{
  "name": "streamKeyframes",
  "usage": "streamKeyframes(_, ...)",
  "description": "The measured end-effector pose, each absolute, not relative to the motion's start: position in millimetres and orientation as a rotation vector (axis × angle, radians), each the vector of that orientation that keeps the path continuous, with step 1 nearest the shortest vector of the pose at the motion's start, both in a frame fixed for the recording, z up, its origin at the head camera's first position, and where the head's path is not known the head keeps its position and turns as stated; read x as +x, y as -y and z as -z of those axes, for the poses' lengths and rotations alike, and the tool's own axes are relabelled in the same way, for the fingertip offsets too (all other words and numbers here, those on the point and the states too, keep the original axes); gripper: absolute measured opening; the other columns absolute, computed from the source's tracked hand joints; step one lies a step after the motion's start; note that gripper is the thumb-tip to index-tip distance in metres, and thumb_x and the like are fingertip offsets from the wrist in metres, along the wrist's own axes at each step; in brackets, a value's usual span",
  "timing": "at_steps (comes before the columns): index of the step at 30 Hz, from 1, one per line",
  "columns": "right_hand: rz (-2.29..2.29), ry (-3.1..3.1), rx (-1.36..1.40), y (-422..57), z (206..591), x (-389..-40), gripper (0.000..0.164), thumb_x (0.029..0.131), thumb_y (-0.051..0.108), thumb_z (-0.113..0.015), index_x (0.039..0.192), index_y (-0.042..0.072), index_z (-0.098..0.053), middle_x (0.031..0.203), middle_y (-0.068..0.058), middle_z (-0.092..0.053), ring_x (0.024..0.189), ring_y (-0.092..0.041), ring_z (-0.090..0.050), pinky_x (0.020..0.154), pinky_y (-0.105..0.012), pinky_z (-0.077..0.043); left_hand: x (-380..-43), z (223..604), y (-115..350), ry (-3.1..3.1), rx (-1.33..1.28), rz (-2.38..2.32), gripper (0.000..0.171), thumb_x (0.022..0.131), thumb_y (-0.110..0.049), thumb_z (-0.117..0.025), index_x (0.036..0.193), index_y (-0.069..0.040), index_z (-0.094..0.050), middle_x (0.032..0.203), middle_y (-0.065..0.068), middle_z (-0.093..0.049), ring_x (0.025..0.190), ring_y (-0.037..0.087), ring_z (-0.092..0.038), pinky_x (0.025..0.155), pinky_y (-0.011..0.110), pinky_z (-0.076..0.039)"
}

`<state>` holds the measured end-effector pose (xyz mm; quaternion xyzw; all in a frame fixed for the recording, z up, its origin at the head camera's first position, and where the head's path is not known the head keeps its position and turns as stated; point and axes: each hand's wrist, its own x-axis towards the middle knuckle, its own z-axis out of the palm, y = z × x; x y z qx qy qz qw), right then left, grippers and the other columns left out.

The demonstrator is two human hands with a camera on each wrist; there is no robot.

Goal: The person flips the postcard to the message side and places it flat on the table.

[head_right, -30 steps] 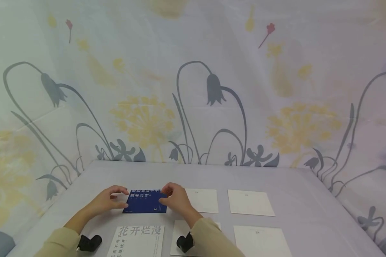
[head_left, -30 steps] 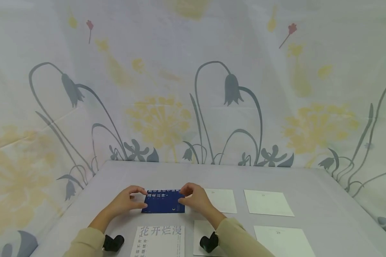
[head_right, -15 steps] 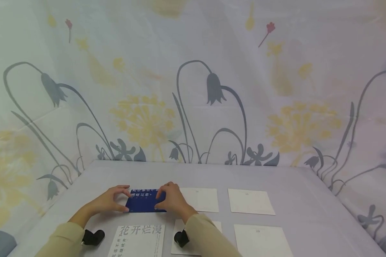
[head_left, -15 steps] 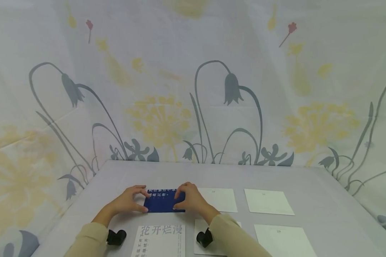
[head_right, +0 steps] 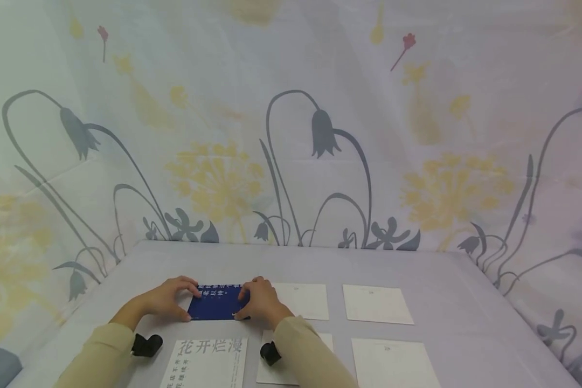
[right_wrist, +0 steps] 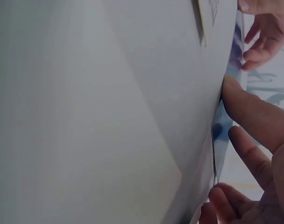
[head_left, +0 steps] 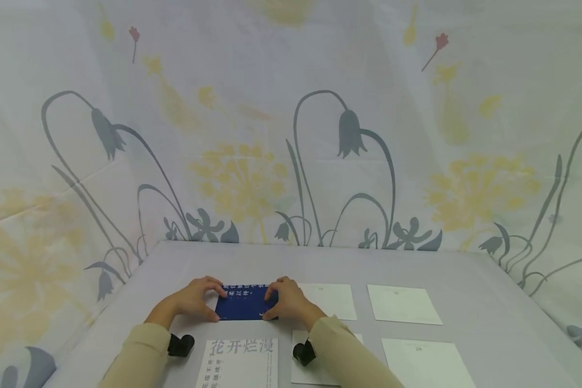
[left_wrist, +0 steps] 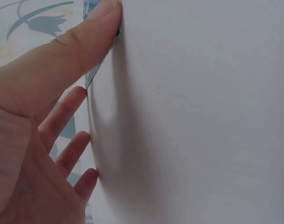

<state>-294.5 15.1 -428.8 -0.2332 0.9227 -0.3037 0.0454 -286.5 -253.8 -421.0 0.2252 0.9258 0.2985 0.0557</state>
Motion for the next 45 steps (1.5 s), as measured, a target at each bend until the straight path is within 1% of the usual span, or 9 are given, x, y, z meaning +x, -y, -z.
streamKeyframes(4, 0.896, -2.826, -0.679, -15, 428, -297, 0.031, 0.063, 0.025, -0.087, 0.082, 0.017, -0.063, 0.12, -0.014, -0.048, 0.113, -0.036, -0.043, 0.092, -0.05, -0.04, -291, 416, 249, -2.8, 0.554, -0.86, 0.043, 0.058, -0.019, -0.088, 0.095, -0.019, -0.066, 0.119, 0.005, -0.05, 0.119, 0.041, -0.032, 0.098, 0.062, -0.027)
streamKeyframes(10, 0.943, -2.837, -0.657, -12, 427, -296, 0.035, 0.061, 0.022, -0.089, 0.083, 0.017, -0.062, 0.117, -0.011, -0.044, 0.107, -0.032, -0.042, 0.092, -0.049, -0.04, -289, 408, 240, -2.801, 0.477, -0.8, 0.047, 0.057, -0.013, -0.088, 0.098, -0.018, -0.065, 0.131, 0.013, -0.044, 0.125, 0.044, -0.028, 0.098, 0.064, -0.026)
streamKeyframes(17, 1.118, -2.809, -0.653, -11, 427, -290, 0.038, 0.061, 0.01, -0.088, 0.089, 0.009, -0.063, 0.123, -0.016, -0.04, 0.109, -0.036, -0.049, 0.092, -0.046, -0.044, -289, 412, 241, -2.798, 0.516, -0.853, 0.045, 0.059, -0.012, -0.088, 0.098, -0.017, -0.066, 0.128, 0.011, -0.044, 0.124, 0.041, -0.031, 0.1, 0.061, -0.027)
streamKeyframes(20, 1.212, -2.803, -0.601, -12, 427, -288, 0.037, 0.062, 0.003, -0.085, 0.092, 0.007, -0.064, 0.123, -0.018, -0.04, 0.101, -0.032, -0.053, 0.086, -0.043, -0.047, -288, 416, 243, -2.77, 0.519, -0.961, 0.045, 0.06, -0.008, -0.087, 0.099, -0.014, -0.067, 0.128, 0.013, -0.042, 0.121, 0.041, -0.038, 0.1, 0.057, -0.031)
streamKeyframes(24, 1.391, -2.762, -0.526, -13, 426, -287, 0.034, 0.066, -0.005, -0.079, 0.095, 0.003, -0.065, 0.112, -0.016, -0.046, 0.08, -0.02, -0.054, 0.069, -0.033, -0.049, -284, 418, 248, -2.751, 0.505, -1.095, 0.044, 0.06, 0.001, -0.084, 0.1, -0.009, -0.068, 0.126, 0.014, -0.042, 0.104, 0.033, -0.052, 0.091, 0.046, -0.044)
streamKeyframes(27, 1.469, -2.731, -0.533, -13, 425, -286, 0.031, 0.069, -0.007, -0.076, 0.097, 0.001, -0.065, 0.094, -0.01, -0.053, 0.073, -0.015, -0.052, 0.063, -0.028, -0.047, -282, 421, 252, -2.767, 0.455, -1.15, 0.042, 0.061, 0.004, -0.083, 0.098, -0.008, -0.068, 0.122, 0.012, -0.044, 0.09, 0.022, -0.054, 0.08, 0.035, -0.05)
streamKeyframes(30, 1.479, -2.741, -0.552, -12, 425, -285, 0.029, 0.07, -0.006, -0.075, 0.097, 0.0, -0.066, 0.082, -0.005, -0.056, 0.07, -0.013, -0.053, 0.06, -0.025, -0.047, -281, 424, 255, -2.758, 0.426, -1.21, 0.041, 0.061, 0.005, -0.083, 0.098, -0.006, -0.068, 0.119, 0.011, -0.044, 0.084, 0.018, -0.053, 0.073, 0.029, -0.05)
streamKeyframes(38, 1.673, -2.655, -0.505, -12, 420, -283, 0.022, 0.074, -0.009, -0.069, 0.094, -0.002, -0.067, 0.077, -0.005, -0.055, 0.057, -0.012, -0.053, 0.048, -0.025, -0.051, -279, 421, 259, -2.651, 0.394, -1.47, 0.046, 0.066, 0.006, -0.079, 0.109, 0.002, -0.063, 0.104, 0.013, -0.055, 0.081, 0.021, -0.056, 0.065, 0.03, -0.052)
streamKeyframes(45, 1.824, -2.548, -0.433, -12, 418, -283, 0.039, 0.076, -0.009, -0.069, 0.109, -0.001, -0.052, 0.072, -0.005, -0.058, 0.05, -0.019, -0.058, 0.048, -0.032, -0.054, -278, 423, 261, -2.572, 0.225, -1.666, 0.042, 0.079, -0.003, -0.072, 0.118, 0.005, -0.057, 0.114, 0.016, -0.058, 0.098, 0.026, -0.058, 0.078, 0.034, -0.052)
